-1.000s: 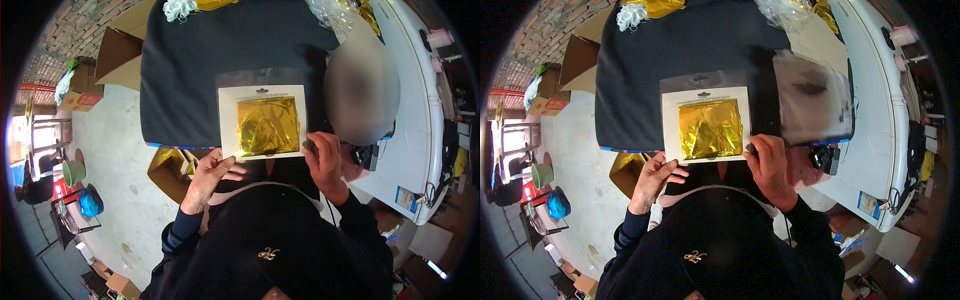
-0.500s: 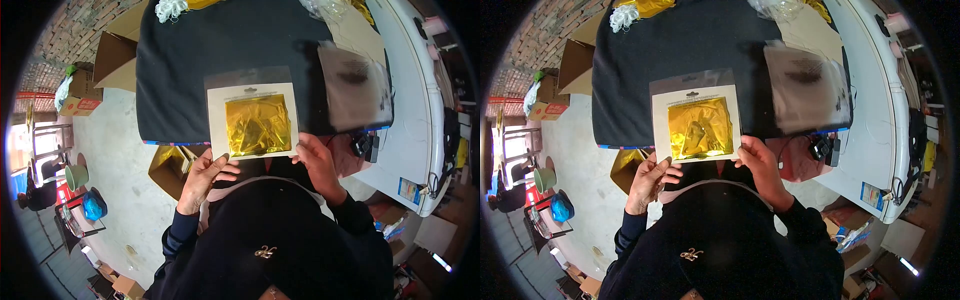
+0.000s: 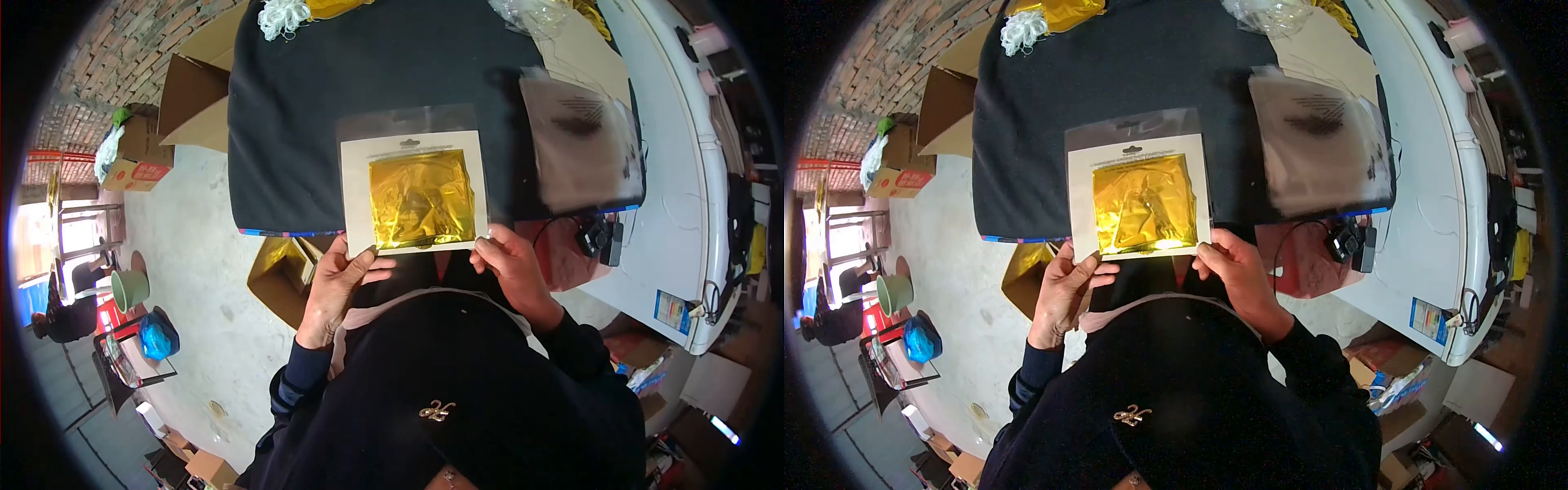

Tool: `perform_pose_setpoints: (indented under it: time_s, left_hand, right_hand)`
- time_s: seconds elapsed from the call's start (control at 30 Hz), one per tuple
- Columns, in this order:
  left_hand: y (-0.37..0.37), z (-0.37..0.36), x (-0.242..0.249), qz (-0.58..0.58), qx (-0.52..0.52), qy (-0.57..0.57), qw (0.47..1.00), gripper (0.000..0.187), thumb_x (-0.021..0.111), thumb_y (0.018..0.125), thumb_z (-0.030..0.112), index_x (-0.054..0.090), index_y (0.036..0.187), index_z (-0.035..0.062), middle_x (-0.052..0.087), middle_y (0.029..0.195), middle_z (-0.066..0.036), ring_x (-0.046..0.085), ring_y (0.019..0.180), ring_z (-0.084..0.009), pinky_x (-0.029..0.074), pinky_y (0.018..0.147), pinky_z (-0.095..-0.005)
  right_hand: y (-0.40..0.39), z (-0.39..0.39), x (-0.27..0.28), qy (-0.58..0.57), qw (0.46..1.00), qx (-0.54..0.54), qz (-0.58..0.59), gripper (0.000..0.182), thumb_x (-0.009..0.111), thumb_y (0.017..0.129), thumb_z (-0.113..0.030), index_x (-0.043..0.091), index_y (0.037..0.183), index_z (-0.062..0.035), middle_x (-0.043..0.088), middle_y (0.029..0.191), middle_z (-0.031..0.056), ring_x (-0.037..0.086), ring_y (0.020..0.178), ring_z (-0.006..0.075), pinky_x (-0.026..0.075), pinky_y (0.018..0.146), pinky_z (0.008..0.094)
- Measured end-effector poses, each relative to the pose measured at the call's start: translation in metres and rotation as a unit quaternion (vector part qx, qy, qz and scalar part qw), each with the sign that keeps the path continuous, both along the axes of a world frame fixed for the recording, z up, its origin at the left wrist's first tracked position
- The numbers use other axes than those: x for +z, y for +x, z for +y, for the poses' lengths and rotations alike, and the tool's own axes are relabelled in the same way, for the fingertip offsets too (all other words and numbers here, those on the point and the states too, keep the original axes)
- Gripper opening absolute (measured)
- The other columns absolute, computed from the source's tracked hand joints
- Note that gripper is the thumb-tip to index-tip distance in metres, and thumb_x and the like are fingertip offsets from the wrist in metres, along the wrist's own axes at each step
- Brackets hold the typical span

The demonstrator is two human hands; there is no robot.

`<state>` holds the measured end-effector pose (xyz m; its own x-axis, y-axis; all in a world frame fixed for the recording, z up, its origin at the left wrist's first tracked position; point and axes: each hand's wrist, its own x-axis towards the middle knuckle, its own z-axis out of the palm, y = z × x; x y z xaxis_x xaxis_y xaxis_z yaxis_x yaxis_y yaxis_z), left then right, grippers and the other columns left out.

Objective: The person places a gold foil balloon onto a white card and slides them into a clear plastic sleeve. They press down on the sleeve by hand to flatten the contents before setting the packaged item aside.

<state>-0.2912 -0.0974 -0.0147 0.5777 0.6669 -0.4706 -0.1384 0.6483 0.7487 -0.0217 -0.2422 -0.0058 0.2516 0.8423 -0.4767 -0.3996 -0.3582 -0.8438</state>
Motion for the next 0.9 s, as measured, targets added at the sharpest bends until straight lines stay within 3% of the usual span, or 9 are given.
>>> perform_pose_setpoints:
  time_s: [0.23,0.43,0.53,0.6,0.67,0.7,0.77,0.83,0.9]
  left_hand:
    - [-0.003,0.005,-0.002,0.022,-0.019,0.014,0.999,0.033,0.068,0.111,0.018,0.061,0.137,-0.0018,0.078,0.118,-0.018,0.08,0.1,-0.0275,0.068,0.089,-0.0381]
    - [-0.006,0.004,-0.006,0.044,-0.024,-0.009,0.999,0.03,0.068,0.111,0.021,0.063,0.131,-0.0013,0.079,0.107,-0.019,0.081,0.086,-0.0241,0.069,0.077,-0.0347]
    - [-0.003,0.002,-0.003,0.119,-0.019,0.045,0.992,0.034,0.071,0.11,0.023,0.059,0.13,-0.0008,0.076,0.103,-0.014,0.077,0.08,-0.0213,0.065,0.07,-0.0319]
    - [0.0,0.001,0.0,0.207,0.039,0.25,0.945,0.035,0.075,0.107,0.02,0.057,0.13,0.0,0.074,0.098,-0.011,0.073,0.076,-0.0179,0.06,0.065,-0.0295]
    - [0.007,0.004,0.006,0.302,0.096,0.426,0.848,0.042,0.082,0.1,0.015,0.057,0.131,0.0013,0.072,0.097,-0.009,0.069,0.075,-0.016,0.054,0.064,-0.0301]
    - [0.011,0.006,0.018,0.36,0.079,0.476,0.799,0.048,0.085,0.096,0.015,0.059,0.134,0.0016,0.07,0.109,-0.013,0.07,0.089,-0.0219,0.058,0.079,-0.0352]
    - [0.026,0.017,0.027,0.32,0.035,0.586,0.744,0.054,0.086,0.092,0.012,0.06,0.138,0.0013,0.067,0.128,-0.018,0.069,0.11,-0.0323,0.055,0.098,-0.0419]
    - [0.051,0.03,0.028,0.256,-0.04,0.663,0.702,0.063,0.087,0.087,0.015,0.06,0.142,0.0015,0.054,0.155,-0.024,0.051,0.145,-0.0458,0.045,0.118,-0.0501]
    - [0.075,0.045,0.027,0.249,-0.133,0.721,0.633,0.077,0.089,0.084,0.031,0.059,0.152,0.0116,0.039,0.169,-0.024,0.033,0.159,-0.0497,0.03,0.128,-0.0638]
  right_hand:
    - [0.001,0.002,-0.006,0.023,1.0,-0.006,-0.002,0.018,0.063,0.112,-0.017,0.07,0.106,-0.0009,0.065,0.089,0.003,0.059,0.082,0.012,0.049,0.079,0.0281]
    - [-0.001,0.004,-0.005,0.003,1.0,-0.024,-0.005,0.023,0.064,0.111,-0.02,0.068,0.098,-0.0016,0.065,0.087,0.0027,0.059,0.079,0.0114,0.049,0.076,0.0281]
    - [-0.004,0.01,0.004,-0.011,0.998,-0.044,-0.051,0.026,0.064,0.111,-0.022,0.067,0.094,-0.0023,0.066,0.085,0.0028,0.06,0.075,0.0106,0.049,0.071,0.0275]
    - [-0.001,0.013,0.003,0.007,0.995,-0.046,-0.092,0.027,0.065,0.111,-0.023,0.067,0.094,-0.0025,0.066,0.081,0.0029,0.06,0.07,0.0098,0.047,0.065,0.0271]
    - [0.003,0.017,0.006,0.003,0.991,-0.041,-0.129,0.027,0.065,0.111,-0.023,0.067,0.094,-0.0025,0.067,0.078,0.003,0.06,0.065,0.0089,0.047,0.06,0.0272]
    - [0.004,0.021,0.01,-0.01,0.989,-0.034,-0.146,0.026,0.065,0.111,-0.022,0.067,0.094,-0.0023,0.067,0.076,0.0032,0.06,0.063,0.0085,0.046,0.058,0.0276]
    - [0.005,0.024,0.011,-0.022,0.976,-0.018,-0.217,0.023,0.067,0.109,-0.022,0.068,0.097,-0.0026,0.067,0.073,0.005,0.061,0.059,0.0106,0.047,0.055,0.0288]
    - [0.006,0.025,0.003,-0.02,0.947,0.003,-0.321,0.02,0.072,0.107,-0.023,0.069,0.104,-0.0034,0.067,0.069,0.0082,0.062,0.054,0.0157,0.048,0.054,0.0306]
    - [0.007,0.023,-0.001,-0.009,0.865,0.007,-0.501,0.02,0.077,0.102,-0.023,0.069,0.108,-0.0055,0.065,0.072,0.0097,0.063,0.058,0.0215,0.049,0.056,0.0344]
